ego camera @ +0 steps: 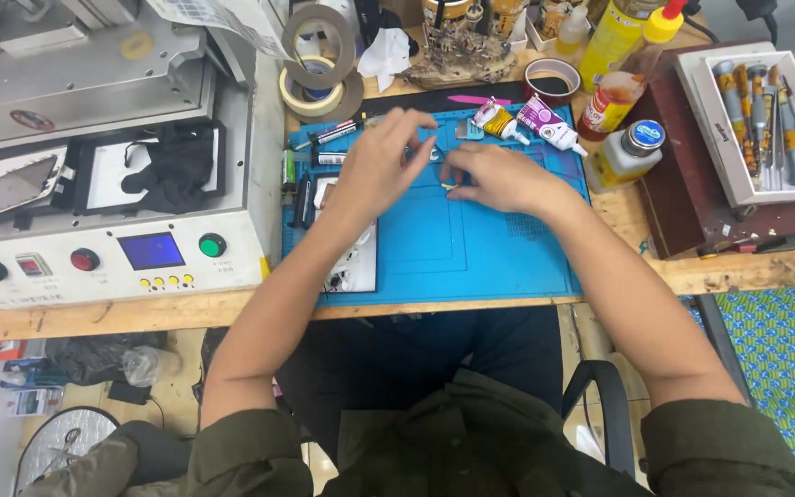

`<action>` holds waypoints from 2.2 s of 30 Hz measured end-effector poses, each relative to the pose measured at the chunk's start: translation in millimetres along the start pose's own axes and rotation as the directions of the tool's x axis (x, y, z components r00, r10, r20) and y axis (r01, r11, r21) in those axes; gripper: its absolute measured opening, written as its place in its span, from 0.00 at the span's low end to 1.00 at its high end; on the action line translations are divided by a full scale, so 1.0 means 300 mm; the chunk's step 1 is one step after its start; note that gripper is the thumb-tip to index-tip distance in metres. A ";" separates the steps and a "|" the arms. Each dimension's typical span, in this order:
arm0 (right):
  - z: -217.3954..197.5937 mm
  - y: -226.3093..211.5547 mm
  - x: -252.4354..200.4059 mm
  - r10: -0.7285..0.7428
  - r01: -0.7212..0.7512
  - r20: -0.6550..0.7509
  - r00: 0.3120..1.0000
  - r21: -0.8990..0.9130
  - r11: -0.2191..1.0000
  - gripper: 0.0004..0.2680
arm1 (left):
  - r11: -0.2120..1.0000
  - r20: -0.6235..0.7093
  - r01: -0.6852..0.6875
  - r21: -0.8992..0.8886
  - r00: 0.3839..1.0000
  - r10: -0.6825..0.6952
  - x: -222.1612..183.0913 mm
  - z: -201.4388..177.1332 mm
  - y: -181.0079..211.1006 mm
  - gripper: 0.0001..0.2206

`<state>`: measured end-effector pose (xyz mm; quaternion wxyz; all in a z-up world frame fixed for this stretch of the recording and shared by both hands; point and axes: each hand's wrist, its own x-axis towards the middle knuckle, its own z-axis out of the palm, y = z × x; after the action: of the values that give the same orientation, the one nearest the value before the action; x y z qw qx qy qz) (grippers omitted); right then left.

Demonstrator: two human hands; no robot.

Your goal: Inspecting and manipulating small electronic components on a repair bench

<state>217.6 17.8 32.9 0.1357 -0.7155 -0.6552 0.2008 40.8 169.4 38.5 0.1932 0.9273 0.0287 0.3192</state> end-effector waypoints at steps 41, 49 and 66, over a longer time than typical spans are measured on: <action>0.074 -0.005 -0.042 -0.199 0.078 -0.273 0.941 -0.399 0.914 0.02 | 0.993 0.266 0.117 -0.009 0.958 -0.110 -0.046 -0.025 -0.016 0.06; 0.091 0.018 -0.027 -0.159 0.059 -0.296 0.942 -0.318 0.946 0.02 | 0.993 0.309 0.119 0.004 0.944 -0.115 -0.050 -0.018 -0.028 0.07; 0.057 0.013 -0.016 -0.017 0.002 -0.172 0.985 -0.086 0.996 0.03 | 0.994 0.355 0.105 0.038 0.928 -0.111 -0.054 -0.013 -0.037 0.08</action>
<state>212.6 11.3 16.6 0.1620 -0.7322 -0.6525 0.1091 26.4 178.3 27.8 0.2041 0.9685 0.0471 0.1344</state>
